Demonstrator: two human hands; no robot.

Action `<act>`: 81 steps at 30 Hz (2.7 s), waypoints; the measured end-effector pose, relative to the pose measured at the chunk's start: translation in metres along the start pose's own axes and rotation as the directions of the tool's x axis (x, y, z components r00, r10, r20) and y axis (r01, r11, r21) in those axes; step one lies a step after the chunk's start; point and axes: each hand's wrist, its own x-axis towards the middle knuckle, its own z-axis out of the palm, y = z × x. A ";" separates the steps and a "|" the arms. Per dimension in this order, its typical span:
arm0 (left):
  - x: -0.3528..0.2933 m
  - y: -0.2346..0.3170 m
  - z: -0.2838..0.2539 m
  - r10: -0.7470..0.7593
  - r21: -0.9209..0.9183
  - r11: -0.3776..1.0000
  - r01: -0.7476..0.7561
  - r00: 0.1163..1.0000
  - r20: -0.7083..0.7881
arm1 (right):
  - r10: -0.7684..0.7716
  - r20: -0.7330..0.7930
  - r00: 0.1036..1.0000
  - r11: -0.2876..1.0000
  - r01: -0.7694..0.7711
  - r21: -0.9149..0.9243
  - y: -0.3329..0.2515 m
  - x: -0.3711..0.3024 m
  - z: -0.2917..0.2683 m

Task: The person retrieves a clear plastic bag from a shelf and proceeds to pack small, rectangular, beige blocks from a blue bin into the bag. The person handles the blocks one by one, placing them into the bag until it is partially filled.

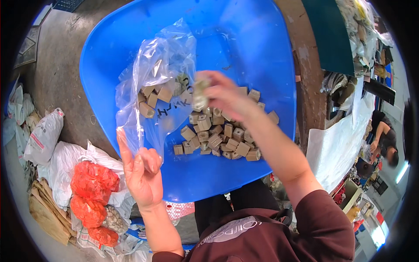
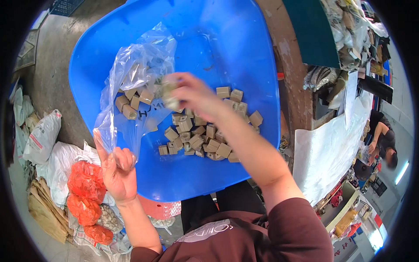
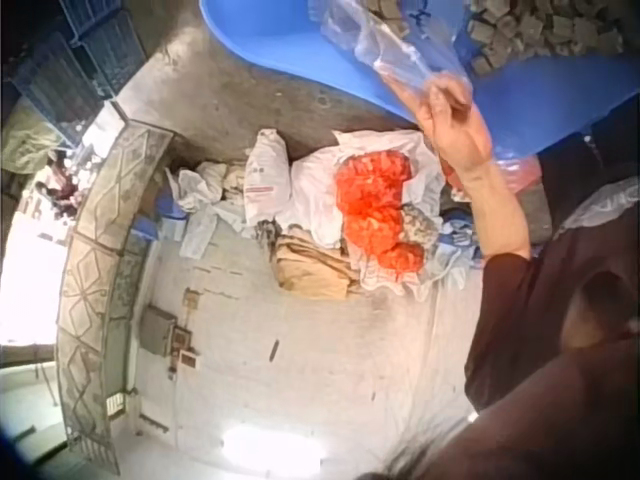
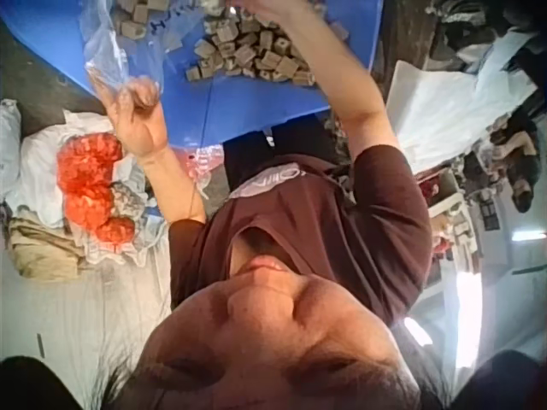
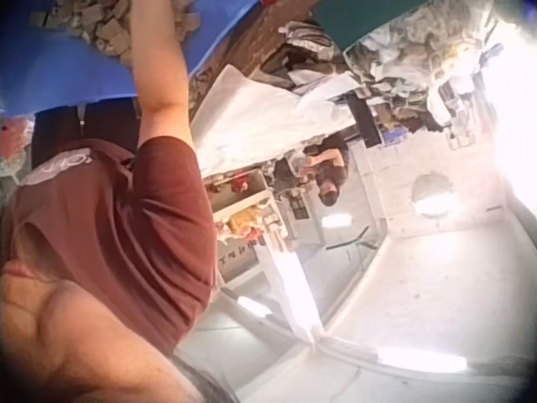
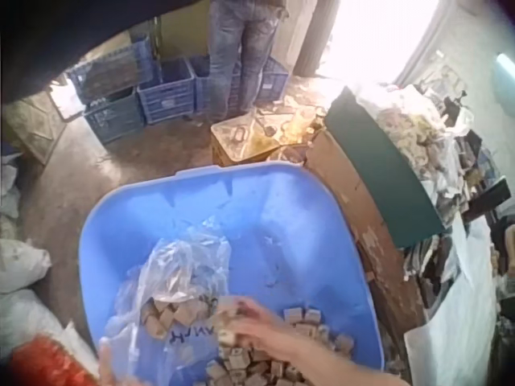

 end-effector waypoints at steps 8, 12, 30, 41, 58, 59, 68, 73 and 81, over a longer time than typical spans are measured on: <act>0.004 0.011 0.010 0.124 -0.142 0.985 -0.095 0.970 0.209 | -0.412 0.147 0.899 0.483 0.353 -0.802 0.009 0.005 0.034; -0.003 0.015 0.015 -0.019 -0.099 0.995 0.004 0.988 -0.154 | -0.347 -0.259 0.901 -0.310 -0.370 -0.876 0.005 -0.017 -0.050; -0.018 0.006 0.017 0.016 0.286 0.958 -0.001 0.999 -0.050 | -0.105 -0.260 0.960 0.990 0.127 0.069 0.005 -0.004 -0.011; -0.012 0.027 0.033 0.086 0.322 0.938 -0.129 0.986 0.143 | -0.222 -0.258 0.940 -0.207 -0.304 -0.930 0.011 -0.019 -0.056; -0.017 0.021 0.025 0.024 0.229 0.972 -0.045 0.995 0.095 | -0.150 -0.136 0.979 0.930 0.094 -0.356 0.005 -0.001 0.005; -0.017 0.022 0.028 0.036 0.235 0.970 -0.060 0.994 0.104 | -0.207 -0.137 0.969 0.867 0.116 -0.484 0.005 0.003 0.010; -0.017 0.024 0.027 0.050 0.235 0.969 -0.077 0.991 0.120 | -0.299 -0.162 0.940 0.143 -0.123 -0.982 0.068 0.044 -0.056; -0.019 0.027 0.023 0.046 0.267 0.961 -0.073 0.993 0.105 | -0.276 -0.196 0.941 0.529 -0.022 -0.848 0.055 0.033 -0.030; -0.021 0.018 0.035 -0.003 0.265 0.964 -0.011 0.998 0.055 | -0.172 -0.103 0.980 0.481 -0.008 -0.877 0.052 0.041 0.058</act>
